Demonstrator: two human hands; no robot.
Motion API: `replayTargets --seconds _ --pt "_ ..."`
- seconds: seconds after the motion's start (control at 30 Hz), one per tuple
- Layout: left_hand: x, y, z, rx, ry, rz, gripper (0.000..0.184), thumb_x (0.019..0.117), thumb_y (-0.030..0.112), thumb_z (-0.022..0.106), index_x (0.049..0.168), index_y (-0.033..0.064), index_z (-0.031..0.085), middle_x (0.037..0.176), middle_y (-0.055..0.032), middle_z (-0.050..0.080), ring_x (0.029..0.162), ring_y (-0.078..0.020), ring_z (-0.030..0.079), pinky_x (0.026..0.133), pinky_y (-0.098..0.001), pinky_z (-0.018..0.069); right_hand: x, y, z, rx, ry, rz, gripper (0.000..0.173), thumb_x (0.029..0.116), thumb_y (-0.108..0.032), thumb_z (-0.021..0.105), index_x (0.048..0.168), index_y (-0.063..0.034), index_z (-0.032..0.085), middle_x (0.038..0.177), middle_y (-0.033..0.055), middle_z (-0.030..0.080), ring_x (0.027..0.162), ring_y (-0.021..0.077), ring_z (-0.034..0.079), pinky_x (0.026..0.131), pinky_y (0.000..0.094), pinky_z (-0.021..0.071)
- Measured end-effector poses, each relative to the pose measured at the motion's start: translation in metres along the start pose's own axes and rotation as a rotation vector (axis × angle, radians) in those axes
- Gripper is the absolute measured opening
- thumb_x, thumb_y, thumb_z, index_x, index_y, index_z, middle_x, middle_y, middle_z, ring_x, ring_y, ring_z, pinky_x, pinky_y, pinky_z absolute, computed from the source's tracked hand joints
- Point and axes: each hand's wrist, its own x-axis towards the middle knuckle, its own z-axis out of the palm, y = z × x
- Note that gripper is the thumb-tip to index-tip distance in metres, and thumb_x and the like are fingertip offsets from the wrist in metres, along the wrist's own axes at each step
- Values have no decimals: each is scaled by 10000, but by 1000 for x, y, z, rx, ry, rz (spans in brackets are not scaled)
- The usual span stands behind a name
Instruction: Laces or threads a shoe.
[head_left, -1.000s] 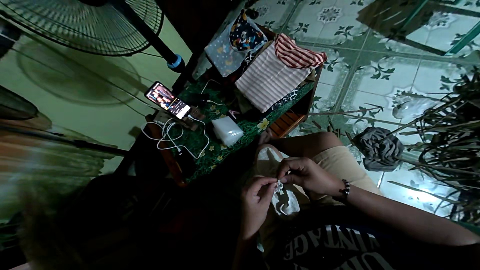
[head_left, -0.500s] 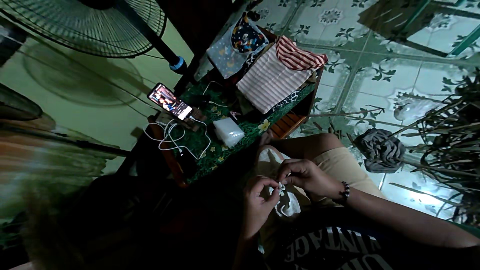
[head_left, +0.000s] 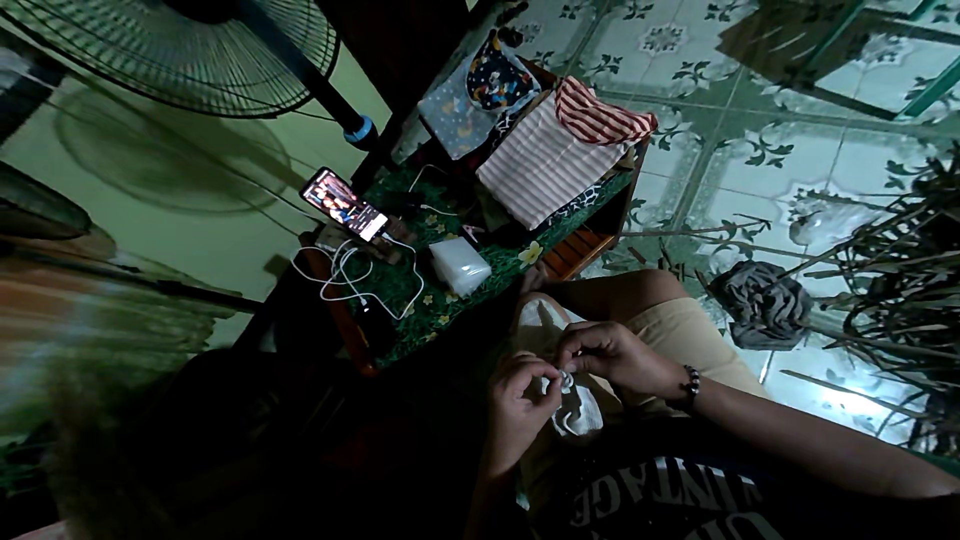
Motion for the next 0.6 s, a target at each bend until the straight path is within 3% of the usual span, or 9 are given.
replayTargets --seconds 0.17,0.3,0.37,0.6 --pt "1 0 5 51 47 15 64 785 57 736 824 81 691 855 -14 713 935 -132 681 916 -335 550 -1 2 4 65 38 39 123 964 -109 699 996 4 735 1008 63 692 929 78 653 837 231 563" --pt "3 1 7 97 58 4 74 778 72 726 813 113 676 848 7 705 925 -123 672 923 -344 528 0 -4 -1 -21 59 -33 147 971 -140 698 1020 -3 723 1108 95 662 971 95 649 801 230 576" --pt "3 2 7 120 57 0 71 774 83 724 809 121 675 834 16 704 909 -114 668 933 -351 513 1 -9 -5 -128 28 -83 160 985 -152 671 999 -3 728 1078 100 648 935 76 630 786 209 557" --pt "5 4 7 165 27 -34 51 777 102 732 807 114 693 814 24 700 853 -89 664 962 -363 502 4 -9 -8 -400 -113 -175 136 985 -154 647 994 -41 721 974 92 697 833 134 663 754 297 580"
